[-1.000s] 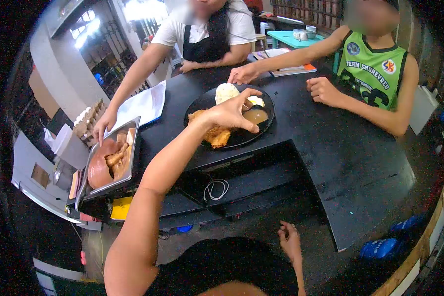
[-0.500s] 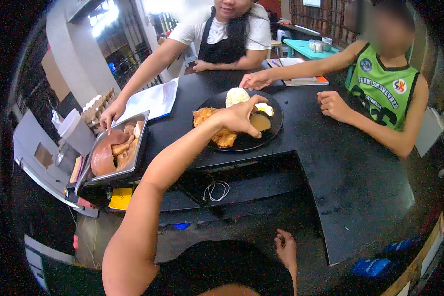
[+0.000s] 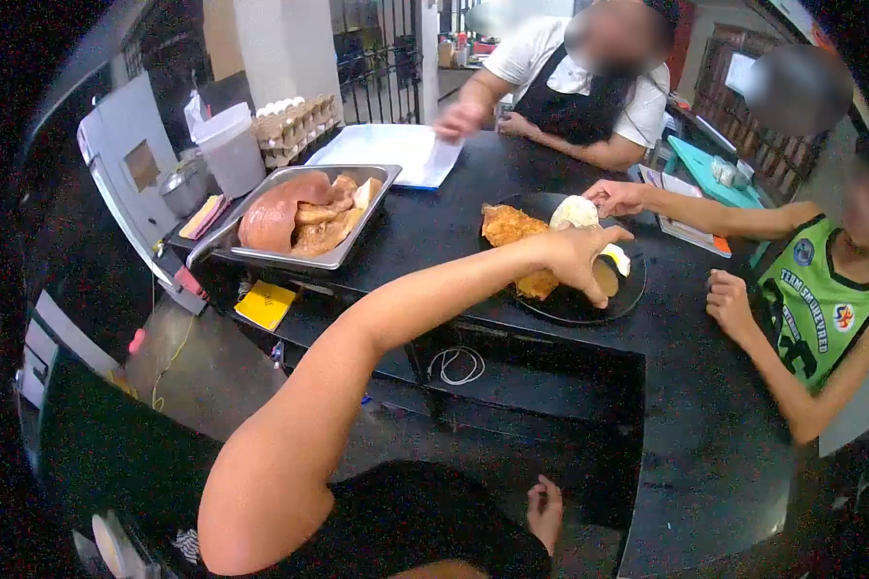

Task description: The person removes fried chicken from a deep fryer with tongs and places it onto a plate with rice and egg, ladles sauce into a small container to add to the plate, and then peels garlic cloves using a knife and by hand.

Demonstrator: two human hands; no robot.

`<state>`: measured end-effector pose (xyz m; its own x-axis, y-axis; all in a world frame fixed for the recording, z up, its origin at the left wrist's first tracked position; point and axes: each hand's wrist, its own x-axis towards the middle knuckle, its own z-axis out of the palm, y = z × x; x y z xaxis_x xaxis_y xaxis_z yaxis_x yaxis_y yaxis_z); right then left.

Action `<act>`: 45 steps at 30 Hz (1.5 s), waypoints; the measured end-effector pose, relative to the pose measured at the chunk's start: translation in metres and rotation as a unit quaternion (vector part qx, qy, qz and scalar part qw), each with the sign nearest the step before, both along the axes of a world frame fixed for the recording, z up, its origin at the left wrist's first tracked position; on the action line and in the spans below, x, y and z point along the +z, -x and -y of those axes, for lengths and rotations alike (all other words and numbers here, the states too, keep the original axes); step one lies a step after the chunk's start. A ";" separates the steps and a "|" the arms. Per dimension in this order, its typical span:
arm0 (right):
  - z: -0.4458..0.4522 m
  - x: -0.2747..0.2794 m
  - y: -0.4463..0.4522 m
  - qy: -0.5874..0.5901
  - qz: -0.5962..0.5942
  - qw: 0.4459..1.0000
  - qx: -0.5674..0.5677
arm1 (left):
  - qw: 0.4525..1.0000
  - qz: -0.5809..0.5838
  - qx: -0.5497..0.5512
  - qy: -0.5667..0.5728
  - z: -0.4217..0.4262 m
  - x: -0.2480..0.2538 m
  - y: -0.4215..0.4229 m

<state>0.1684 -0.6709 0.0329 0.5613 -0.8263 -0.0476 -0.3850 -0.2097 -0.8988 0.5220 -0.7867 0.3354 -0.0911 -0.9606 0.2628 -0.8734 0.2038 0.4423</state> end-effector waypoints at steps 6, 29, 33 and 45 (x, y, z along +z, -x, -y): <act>0.011 -0.030 -0.009 0.025 -0.030 0.998 0.052 | 0.977 0.020 0.031 0.211 -0.088 0.002 0.043; -0.036 0.050 -0.172 0.034 0.012 0.916 0.400 | 0.883 -0.044 0.241 -0.401 -0.345 -0.229 0.033; -0.079 0.155 -0.230 0.127 0.130 0.887 0.425 | 0.894 -0.032 0.248 -0.373 -0.375 -0.257 0.003; -0.086 0.302 -0.480 0.504 0.030 0.806 0.308 | 0.887 -0.061 0.249 -0.383 -0.467 -0.283 -0.119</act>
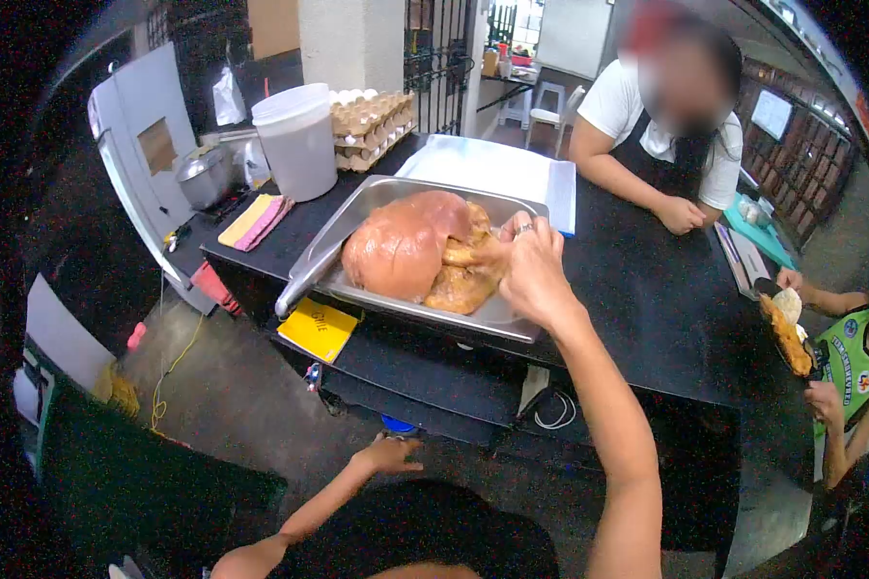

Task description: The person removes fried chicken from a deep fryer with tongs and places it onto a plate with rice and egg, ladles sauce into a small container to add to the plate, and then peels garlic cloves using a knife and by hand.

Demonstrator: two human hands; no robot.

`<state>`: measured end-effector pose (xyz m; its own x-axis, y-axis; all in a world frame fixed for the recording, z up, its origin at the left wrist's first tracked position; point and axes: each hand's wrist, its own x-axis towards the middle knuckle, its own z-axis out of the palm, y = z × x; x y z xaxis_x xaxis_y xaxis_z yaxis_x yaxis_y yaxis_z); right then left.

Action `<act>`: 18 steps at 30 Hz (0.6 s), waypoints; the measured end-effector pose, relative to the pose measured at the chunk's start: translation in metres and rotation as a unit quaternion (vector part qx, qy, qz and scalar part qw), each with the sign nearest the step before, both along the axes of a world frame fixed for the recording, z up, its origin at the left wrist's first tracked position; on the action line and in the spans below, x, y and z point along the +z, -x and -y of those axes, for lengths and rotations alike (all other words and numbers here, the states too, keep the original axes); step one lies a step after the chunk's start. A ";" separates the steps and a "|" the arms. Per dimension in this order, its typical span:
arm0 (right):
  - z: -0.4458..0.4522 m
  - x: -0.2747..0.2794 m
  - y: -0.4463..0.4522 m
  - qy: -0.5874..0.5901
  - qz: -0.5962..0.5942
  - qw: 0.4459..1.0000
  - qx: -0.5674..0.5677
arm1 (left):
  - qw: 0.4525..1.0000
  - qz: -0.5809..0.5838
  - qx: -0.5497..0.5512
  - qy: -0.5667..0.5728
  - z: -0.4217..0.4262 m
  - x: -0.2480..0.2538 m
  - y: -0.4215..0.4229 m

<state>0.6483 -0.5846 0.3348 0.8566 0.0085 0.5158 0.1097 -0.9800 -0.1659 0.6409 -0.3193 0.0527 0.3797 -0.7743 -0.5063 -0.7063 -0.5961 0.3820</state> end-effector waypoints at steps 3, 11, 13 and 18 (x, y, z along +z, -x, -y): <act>-0.001 0.002 -0.029 0.010 -0.047 0.998 -0.037 | 1.000 -0.008 0.006 0.002 -0.023 -0.024 -0.022; -0.009 0.002 -0.043 0.010 -0.101 0.993 -0.062 | 0.999 -0.012 -0.026 -0.022 -0.051 -0.037 -0.066; -0.009 0.010 -0.041 0.009 -0.102 0.992 -0.071 | 0.999 -0.020 -0.033 -0.006 -0.050 -0.051 -0.075; -0.025 -0.002 -0.042 -0.011 -0.113 0.988 -0.100 | 0.998 -0.020 -0.064 0.007 -0.040 -0.050 -0.079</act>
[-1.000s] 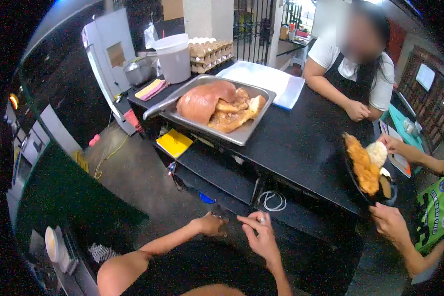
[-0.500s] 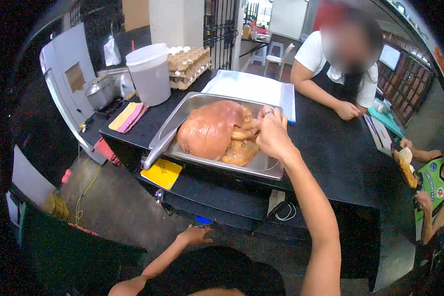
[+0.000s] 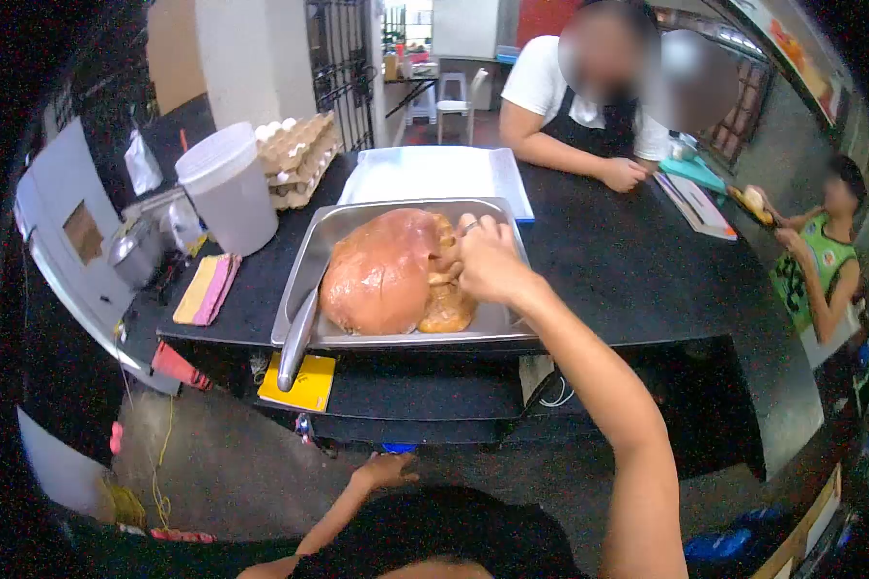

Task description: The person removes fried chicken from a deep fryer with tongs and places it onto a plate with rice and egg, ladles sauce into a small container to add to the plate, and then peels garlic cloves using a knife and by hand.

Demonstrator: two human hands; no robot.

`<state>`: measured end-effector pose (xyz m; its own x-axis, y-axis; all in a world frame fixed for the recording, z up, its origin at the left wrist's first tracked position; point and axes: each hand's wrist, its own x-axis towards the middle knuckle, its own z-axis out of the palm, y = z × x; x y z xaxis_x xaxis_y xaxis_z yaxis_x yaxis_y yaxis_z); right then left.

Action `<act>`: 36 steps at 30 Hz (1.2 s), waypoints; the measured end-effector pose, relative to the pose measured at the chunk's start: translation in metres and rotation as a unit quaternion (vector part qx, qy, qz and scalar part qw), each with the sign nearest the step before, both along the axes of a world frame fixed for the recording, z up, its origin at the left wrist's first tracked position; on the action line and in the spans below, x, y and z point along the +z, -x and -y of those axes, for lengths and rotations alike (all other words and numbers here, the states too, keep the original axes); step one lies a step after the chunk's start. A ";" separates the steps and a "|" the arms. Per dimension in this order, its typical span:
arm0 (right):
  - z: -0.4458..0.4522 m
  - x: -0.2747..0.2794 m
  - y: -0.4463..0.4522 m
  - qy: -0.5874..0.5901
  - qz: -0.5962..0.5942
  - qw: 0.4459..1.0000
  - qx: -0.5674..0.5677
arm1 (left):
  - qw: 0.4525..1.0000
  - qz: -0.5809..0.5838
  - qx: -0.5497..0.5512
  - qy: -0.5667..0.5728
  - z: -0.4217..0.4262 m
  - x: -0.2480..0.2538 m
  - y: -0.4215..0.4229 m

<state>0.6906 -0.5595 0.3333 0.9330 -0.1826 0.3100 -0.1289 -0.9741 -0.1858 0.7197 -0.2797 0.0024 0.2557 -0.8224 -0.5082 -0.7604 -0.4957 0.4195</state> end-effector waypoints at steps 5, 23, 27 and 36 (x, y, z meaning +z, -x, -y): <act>0.001 0.012 0.011 0.021 0.040 0.999 -0.007 | 0.998 -0.045 -0.036 -0.006 0.013 0.012 0.004; -0.079 -0.282 0.369 -0.681 0.299 0.579 -0.334 | 0.899 -0.394 0.100 0.163 -0.084 -0.225 0.005; -0.129 -0.322 0.421 -0.746 0.351 0.386 -0.414 | 0.987 -0.079 0.037 -0.138 -0.109 -0.199 0.000; -0.110 -0.289 0.557 -0.568 0.299 0.650 -0.406 | 0.975 0.028 -0.218 -0.042 0.081 -0.200 0.106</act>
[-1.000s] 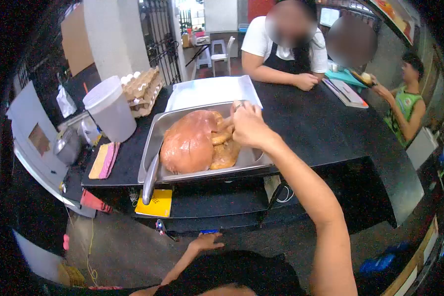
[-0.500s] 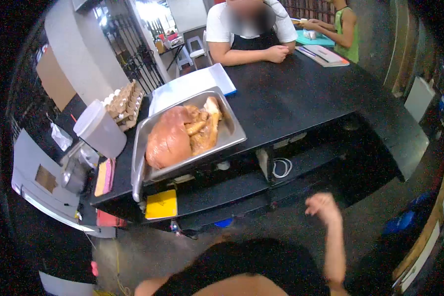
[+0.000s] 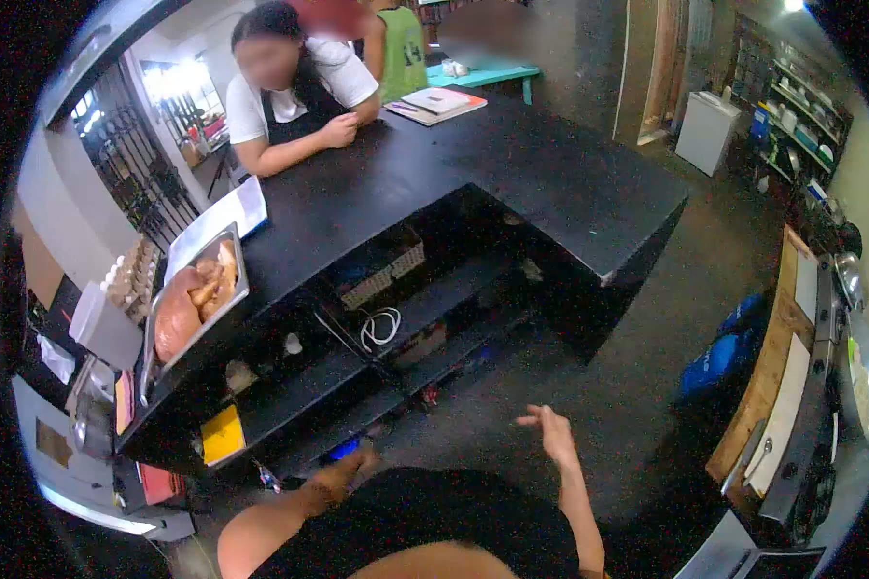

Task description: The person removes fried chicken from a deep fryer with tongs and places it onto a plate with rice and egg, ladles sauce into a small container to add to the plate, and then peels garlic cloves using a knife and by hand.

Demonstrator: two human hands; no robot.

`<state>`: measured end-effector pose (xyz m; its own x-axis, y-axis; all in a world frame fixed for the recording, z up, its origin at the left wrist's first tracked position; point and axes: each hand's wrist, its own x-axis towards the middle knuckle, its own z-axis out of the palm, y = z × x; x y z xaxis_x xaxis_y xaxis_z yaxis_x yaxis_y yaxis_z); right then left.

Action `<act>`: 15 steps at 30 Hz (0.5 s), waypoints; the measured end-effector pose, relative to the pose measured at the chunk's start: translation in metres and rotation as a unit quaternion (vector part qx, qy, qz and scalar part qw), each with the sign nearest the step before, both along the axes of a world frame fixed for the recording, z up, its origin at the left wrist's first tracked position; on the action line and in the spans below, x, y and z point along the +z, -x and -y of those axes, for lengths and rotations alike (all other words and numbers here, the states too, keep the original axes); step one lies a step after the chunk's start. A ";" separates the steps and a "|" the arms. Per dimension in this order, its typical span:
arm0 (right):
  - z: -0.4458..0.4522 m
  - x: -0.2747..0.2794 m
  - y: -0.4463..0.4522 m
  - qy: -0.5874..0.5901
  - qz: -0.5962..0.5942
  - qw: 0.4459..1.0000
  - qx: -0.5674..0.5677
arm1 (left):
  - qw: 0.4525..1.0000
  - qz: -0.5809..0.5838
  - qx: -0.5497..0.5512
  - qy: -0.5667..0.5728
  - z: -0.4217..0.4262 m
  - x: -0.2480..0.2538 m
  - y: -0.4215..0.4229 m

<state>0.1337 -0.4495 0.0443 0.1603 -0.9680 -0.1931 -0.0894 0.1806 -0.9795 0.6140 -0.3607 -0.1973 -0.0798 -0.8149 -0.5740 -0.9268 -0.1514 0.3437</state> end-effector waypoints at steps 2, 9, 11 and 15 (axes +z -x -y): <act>0.000 0.008 0.006 0.056 -0.071 0.992 0.084 | 0.990 -0.075 -0.096 0.074 0.064 0.002 0.088; -0.025 -0.009 0.011 0.225 -0.231 0.927 0.191 | 0.916 -0.256 -0.306 0.041 0.119 0.092 0.386; -0.024 -0.006 0.054 0.219 -0.249 0.923 0.193 | 0.886 -0.276 -0.368 0.053 0.117 0.086 0.429; -0.033 -0.028 0.108 0.033 -0.019 0.998 -0.043 | 0.844 -0.231 -0.483 0.026 0.109 0.202 0.468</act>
<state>0.0254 -0.4167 0.0160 0.0702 -0.9887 -0.1321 -0.1136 0.1236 -0.9858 0.1459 -0.4698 0.0051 -0.9273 -0.2639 -0.2654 -0.3740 0.6244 0.6857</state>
